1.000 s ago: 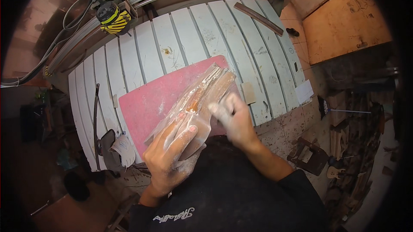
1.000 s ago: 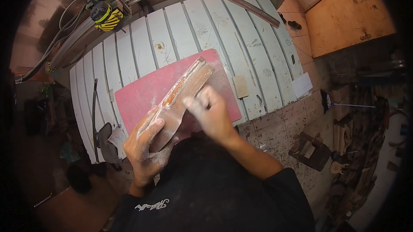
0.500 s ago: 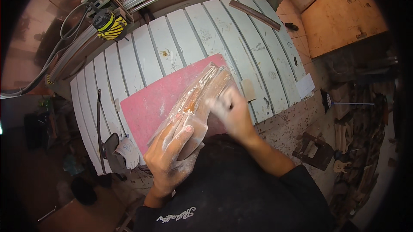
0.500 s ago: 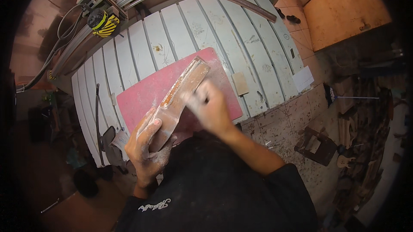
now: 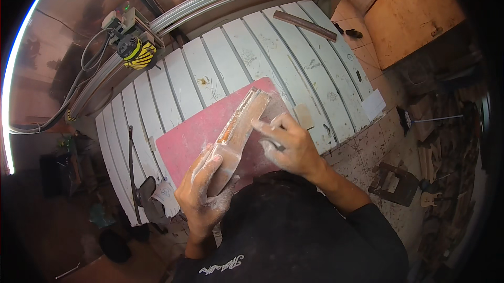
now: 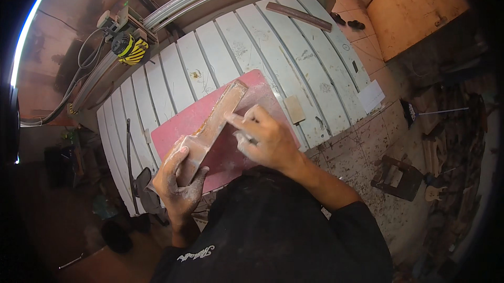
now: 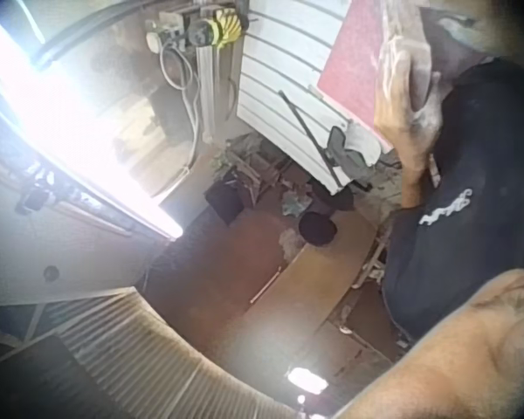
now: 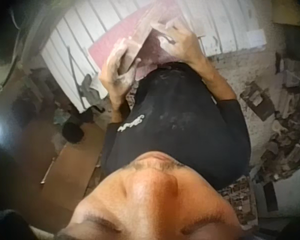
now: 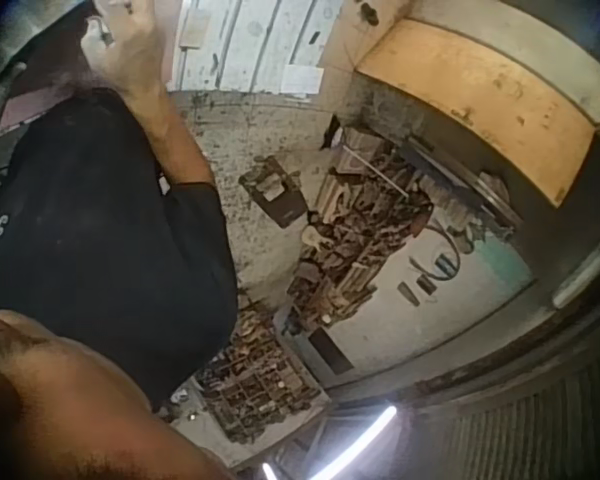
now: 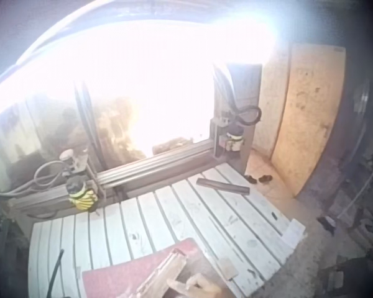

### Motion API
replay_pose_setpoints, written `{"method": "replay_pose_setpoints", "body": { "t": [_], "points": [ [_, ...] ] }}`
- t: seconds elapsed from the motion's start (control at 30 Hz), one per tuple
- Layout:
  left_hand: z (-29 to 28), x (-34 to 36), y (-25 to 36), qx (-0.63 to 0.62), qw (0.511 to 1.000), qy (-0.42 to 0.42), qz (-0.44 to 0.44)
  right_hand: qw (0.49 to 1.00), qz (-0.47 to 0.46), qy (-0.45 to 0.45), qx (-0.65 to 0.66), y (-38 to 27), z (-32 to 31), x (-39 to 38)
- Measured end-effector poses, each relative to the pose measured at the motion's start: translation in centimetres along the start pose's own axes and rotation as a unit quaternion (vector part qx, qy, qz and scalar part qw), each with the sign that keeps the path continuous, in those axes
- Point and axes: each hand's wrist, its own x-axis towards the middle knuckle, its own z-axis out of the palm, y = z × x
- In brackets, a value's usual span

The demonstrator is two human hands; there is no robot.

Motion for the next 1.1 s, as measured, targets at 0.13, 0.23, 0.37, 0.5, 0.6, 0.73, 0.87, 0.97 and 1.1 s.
{"method": "replay_pose_setpoints", "body": {
  "t": [0.13, 0.23, 0.37, 0.5, 0.6, 0.73, 0.87, 0.97, 1.1],
  "points": [
    [-0.1, 0.0, -0.1, 0.001, 1.000, -0.001, -0.009, 0.997, -0.041, -0.028, 0.057, -1.0, 0.4, -0.6],
    [0.0, 0.0, -0.2, 0.001, 1.000, 0.003, -0.006, 1.000, -0.007, 0.000, 0.007, 1.0, 0.2, 0.3],
    [-0.1, 0.1, -0.1, 0.004, 1.000, -0.003, -0.003, 1.000, 0.006, 0.006, -0.017, 0.2, -0.1, 0.4],
    [0.0, 0.1, -0.4, 0.000, 1.000, 0.000, -0.001, 0.995, -0.009, -0.026, 0.099, -1.5, 0.8, -0.6],
    [0.0, 0.1, -0.2, 0.009, 1.000, 0.001, 0.002, 0.995, 0.037, -0.012, 0.094, 0.7, 0.4, 0.4],
    [0.0, 0.2, -0.2, 0.013, 1.000, -0.002, 0.007, 0.983, 0.082, 0.052, 0.155, 2.2, -0.7, 1.7],
    [0.2, -0.4, 0.5, 0.011, 1.000, -0.015, 0.005, 0.925, 0.233, 0.020, 0.299, 0.5, -0.6, 1.6],
    [0.4, -0.6, 1.2, 0.019, 0.998, -0.049, 0.029, 0.970, 0.134, 0.038, 0.199, -0.3, 0.2, 2.9],
    [1.0, -1.2, 1.3, 0.021, 0.999, -0.037, 0.030, 0.995, 0.048, 0.028, 0.081, -1.1, 0.8, 2.4]
  ]
}}
